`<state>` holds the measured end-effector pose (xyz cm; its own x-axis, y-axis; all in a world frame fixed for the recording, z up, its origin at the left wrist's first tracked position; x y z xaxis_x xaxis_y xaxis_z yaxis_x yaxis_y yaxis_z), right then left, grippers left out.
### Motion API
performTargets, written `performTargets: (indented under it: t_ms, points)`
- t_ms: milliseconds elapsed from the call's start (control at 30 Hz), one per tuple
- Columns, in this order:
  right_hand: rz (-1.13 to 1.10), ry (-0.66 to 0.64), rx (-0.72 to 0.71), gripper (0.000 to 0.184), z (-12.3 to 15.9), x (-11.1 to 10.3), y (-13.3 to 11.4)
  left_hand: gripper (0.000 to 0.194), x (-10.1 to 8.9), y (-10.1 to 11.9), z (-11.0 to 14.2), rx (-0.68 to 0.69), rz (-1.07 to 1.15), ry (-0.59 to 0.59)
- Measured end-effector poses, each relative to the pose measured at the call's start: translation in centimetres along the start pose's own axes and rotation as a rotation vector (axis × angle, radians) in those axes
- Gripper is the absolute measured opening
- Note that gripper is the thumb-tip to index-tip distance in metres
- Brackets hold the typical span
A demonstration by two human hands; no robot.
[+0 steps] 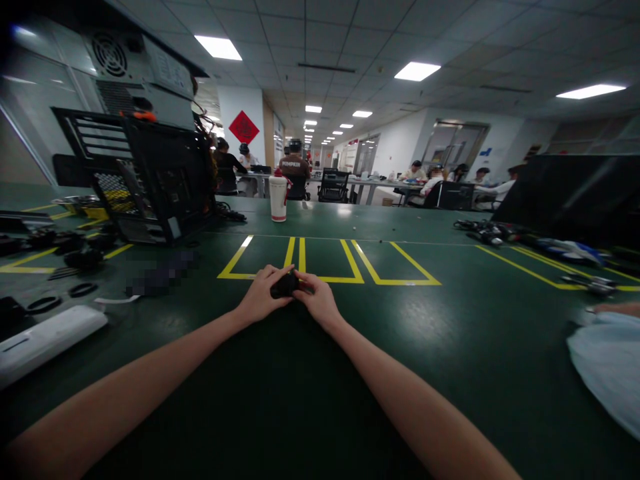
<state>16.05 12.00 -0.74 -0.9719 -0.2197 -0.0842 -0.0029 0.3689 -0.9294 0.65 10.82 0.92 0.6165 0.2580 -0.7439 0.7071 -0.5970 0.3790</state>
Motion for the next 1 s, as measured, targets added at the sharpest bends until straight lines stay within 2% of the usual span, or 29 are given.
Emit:
performTargets:
  t_ms: [300,533,767,867,1000]
  points:
    - [0.026,0.017,0.015,0.045,0.19,0.24,-0.13,0.069,-0.37,0.28,0.23,-0.009,-0.056,0.000]
    - [0.013,0.012,0.007,0.035,0.47,0.27,-0.89,0.065,-0.41,0.14,0.17,-0.020,-0.055,-0.002]
    - [0.024,-0.023,0.013,0.042,0.55,0.15,-0.73,0.067,-0.57,0.49,0.23,0.091,-0.037,-0.060]
    - [0.026,-0.025,-0.002,0.040,0.44,0.11,-0.41,0.068,-0.61,0.54,0.27,0.072,-0.049,-0.080]
    - [-0.018,-0.027,0.006,0.040,0.31,0.23,-0.16,0.062,-0.49,0.48,0.26,0.041,-0.079,-0.046]
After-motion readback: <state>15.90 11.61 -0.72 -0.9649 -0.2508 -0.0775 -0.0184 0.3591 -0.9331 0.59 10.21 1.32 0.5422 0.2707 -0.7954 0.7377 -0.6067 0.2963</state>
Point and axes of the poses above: each hand's wrist, its own z-axis away from the middle knuckle, its own x-axis out of the palm, y = z × x, the point moved 2 cm from there along -z, towards the middle knuckle, and after that the axes turned 3 degrees about -z, right-handed, at the moved point
